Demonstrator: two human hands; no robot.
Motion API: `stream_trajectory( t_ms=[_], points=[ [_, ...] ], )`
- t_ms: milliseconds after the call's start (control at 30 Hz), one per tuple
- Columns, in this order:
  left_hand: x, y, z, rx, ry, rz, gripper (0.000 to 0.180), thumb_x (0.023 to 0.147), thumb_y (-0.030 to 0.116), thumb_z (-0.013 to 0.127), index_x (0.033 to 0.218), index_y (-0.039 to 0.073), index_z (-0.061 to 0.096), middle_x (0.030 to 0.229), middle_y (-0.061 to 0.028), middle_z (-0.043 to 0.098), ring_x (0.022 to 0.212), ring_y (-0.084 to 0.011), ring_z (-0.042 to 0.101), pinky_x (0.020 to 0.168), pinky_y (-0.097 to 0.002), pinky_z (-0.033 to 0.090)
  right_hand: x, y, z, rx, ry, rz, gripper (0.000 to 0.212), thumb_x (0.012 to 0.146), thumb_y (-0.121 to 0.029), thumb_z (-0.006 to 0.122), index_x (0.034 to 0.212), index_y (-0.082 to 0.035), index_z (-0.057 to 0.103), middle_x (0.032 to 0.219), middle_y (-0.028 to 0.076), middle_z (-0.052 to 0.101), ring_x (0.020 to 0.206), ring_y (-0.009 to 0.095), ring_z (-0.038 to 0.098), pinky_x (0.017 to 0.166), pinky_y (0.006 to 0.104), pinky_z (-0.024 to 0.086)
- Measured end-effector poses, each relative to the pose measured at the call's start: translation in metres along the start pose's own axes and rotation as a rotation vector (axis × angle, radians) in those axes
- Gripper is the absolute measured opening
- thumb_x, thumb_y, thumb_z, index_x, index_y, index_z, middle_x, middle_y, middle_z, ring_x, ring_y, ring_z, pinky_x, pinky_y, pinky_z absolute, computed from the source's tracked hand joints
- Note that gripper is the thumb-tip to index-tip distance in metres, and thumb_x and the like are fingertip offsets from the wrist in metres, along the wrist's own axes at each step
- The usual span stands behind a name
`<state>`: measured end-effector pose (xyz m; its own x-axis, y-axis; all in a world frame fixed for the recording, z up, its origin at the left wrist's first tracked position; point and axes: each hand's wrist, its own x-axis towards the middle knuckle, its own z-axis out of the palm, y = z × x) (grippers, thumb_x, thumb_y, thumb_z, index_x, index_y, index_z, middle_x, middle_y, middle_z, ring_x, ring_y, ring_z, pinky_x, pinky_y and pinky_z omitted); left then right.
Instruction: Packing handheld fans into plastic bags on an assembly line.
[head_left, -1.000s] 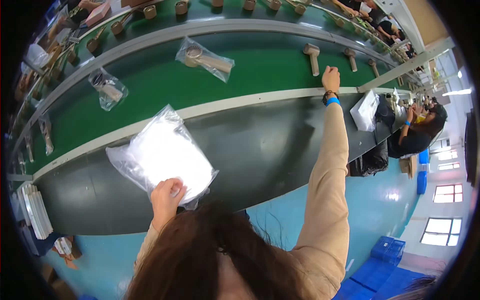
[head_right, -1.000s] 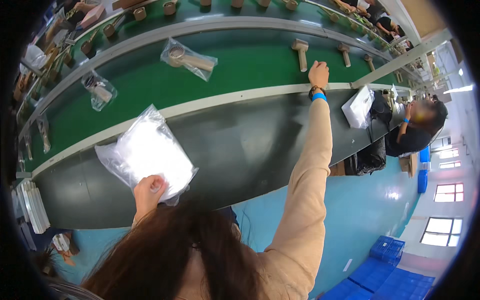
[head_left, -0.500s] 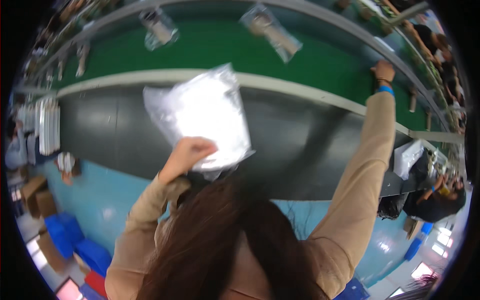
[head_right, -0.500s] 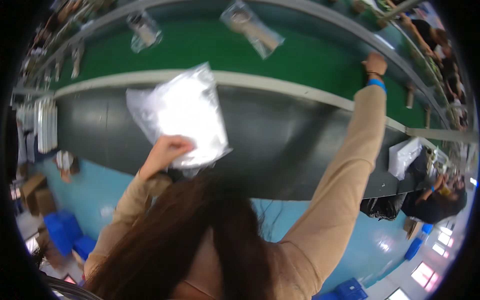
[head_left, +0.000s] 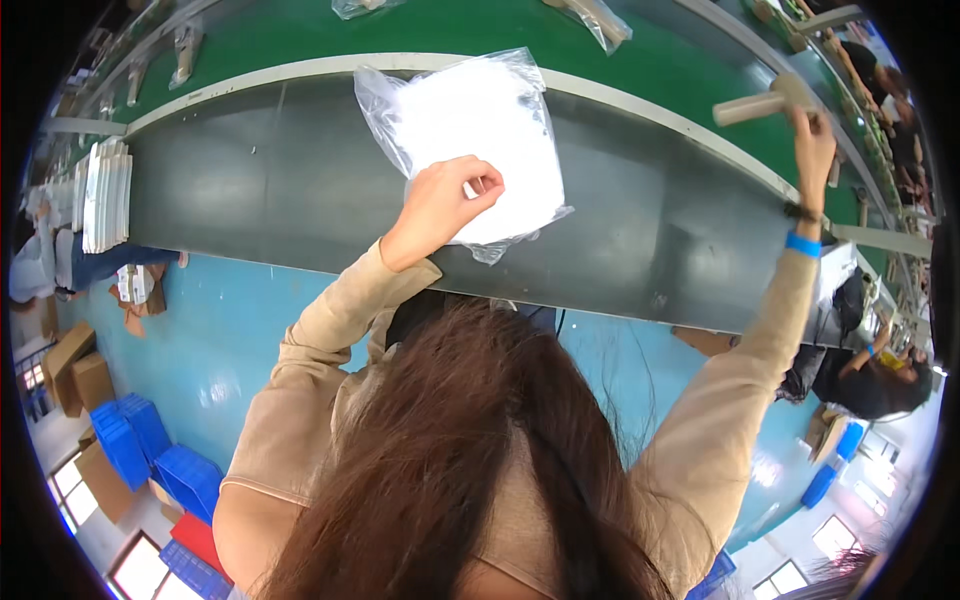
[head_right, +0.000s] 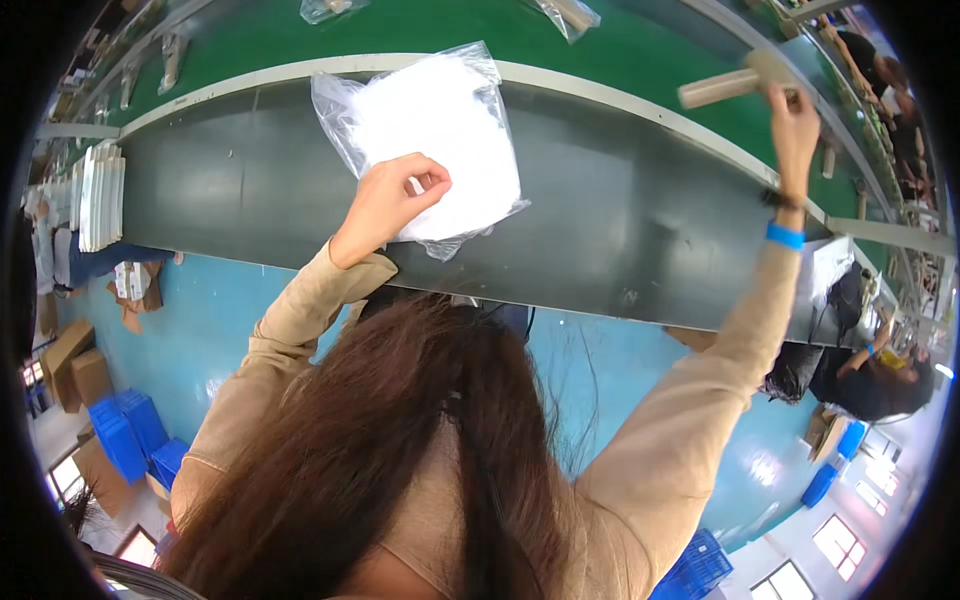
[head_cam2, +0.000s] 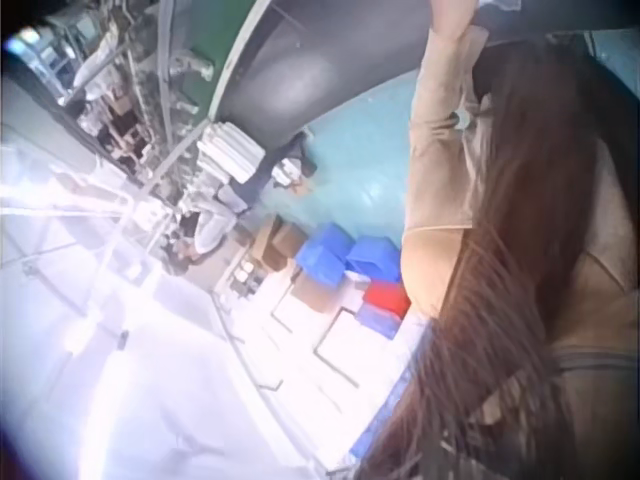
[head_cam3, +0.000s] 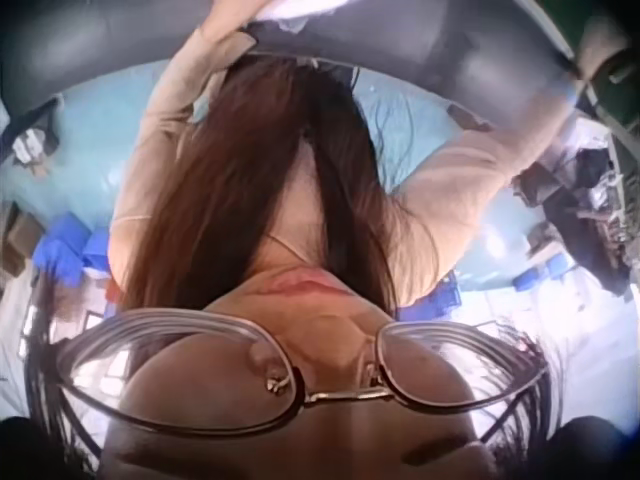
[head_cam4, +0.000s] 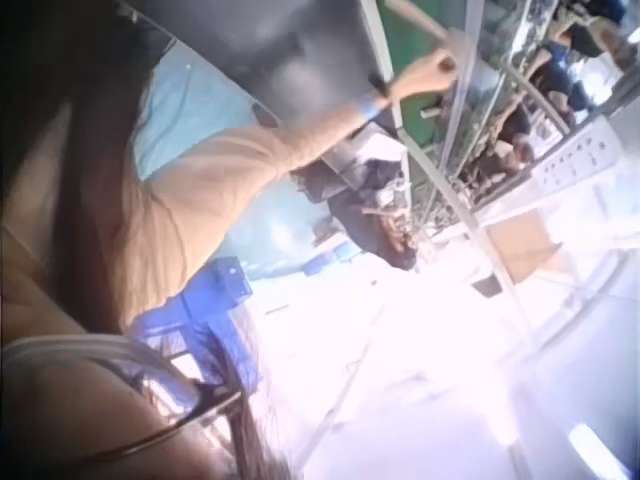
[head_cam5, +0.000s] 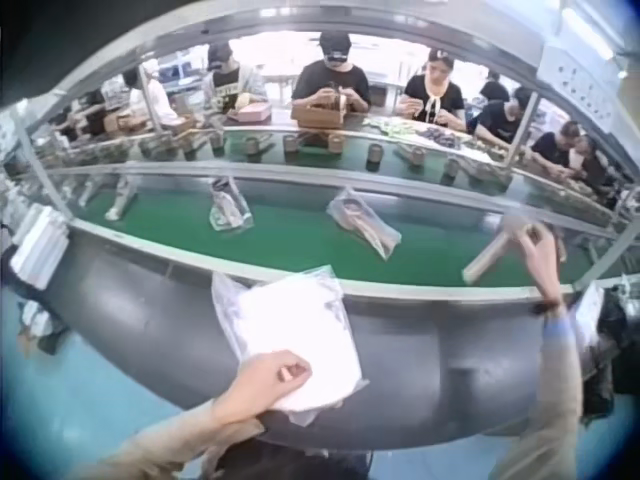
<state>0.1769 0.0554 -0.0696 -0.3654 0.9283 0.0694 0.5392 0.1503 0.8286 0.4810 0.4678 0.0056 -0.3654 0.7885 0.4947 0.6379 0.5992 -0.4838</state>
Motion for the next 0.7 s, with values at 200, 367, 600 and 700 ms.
stream_trajectory(
  t_ms=[200, 367, 600, 700],
  points=[
    [0.006, 0.002, -0.005, 0.056, -0.083, 0.040, 0.014, 0.083, 0.013, 0.068, 0.092, 0.002, 0.070, 0.076, -0.0077, 0.068, 0.069, -0.0142, 0.064, 0.063, -0.0259, 0.049, -0.199, -0.154, 0.026, 0.727, 0.151, 0.054, 0.055, 0.090, -0.038, 0.056, 0.122, 0.006, 0.055, 0.115, 0.015, 0.060, 0.103, 0.024, 0.059, 0.087, 0.0327, 0.048],
    [0.013, -0.004, -0.001, -0.226, -0.154, 0.007, 0.016, 0.086, 0.014, 0.067, 0.092, -0.001, 0.069, 0.075, -0.0026, 0.066, 0.068, -0.0078, 0.060, 0.063, -0.0222, 0.048, -0.292, -0.224, 0.069, 0.642, 0.359, -0.076, 0.074, 0.069, 0.006, 0.061, 0.138, 0.009, 0.036, 0.138, 0.021, 0.045, 0.118, 0.032, 0.054, 0.101, 0.0399, 0.044],
    [0.006, 0.002, -0.004, -0.719, -0.311, -0.116, 0.017, 0.089, 0.014, 0.065, 0.097, -0.001, 0.066, 0.082, -0.0002, 0.063, 0.070, -0.0059, 0.054, 0.065, -0.0203, 0.045, -0.315, -0.253, 0.122, 0.535, 0.468, -0.144, 0.085, 0.064, 0.002, 0.075, 0.139, 0.005, 0.035, 0.140, 0.022, 0.041, 0.127, 0.034, 0.045, 0.105, 0.0424, 0.040],
    [0.004, 0.010, -0.010, -0.839, -0.307, -0.138, 0.016, 0.090, 0.013, 0.064, 0.098, -0.001, 0.066, 0.086, -0.0004, 0.063, 0.073, -0.0064, 0.053, 0.069, -0.0205, 0.045, -0.311, -0.258, 0.136, 0.489, 0.429, -0.226, 0.080, 0.064, -0.003, 0.080, 0.133, 0.000, 0.041, 0.135, 0.022, 0.044, 0.124, 0.032, 0.046, 0.100, 0.0411, 0.045]
  ],
)
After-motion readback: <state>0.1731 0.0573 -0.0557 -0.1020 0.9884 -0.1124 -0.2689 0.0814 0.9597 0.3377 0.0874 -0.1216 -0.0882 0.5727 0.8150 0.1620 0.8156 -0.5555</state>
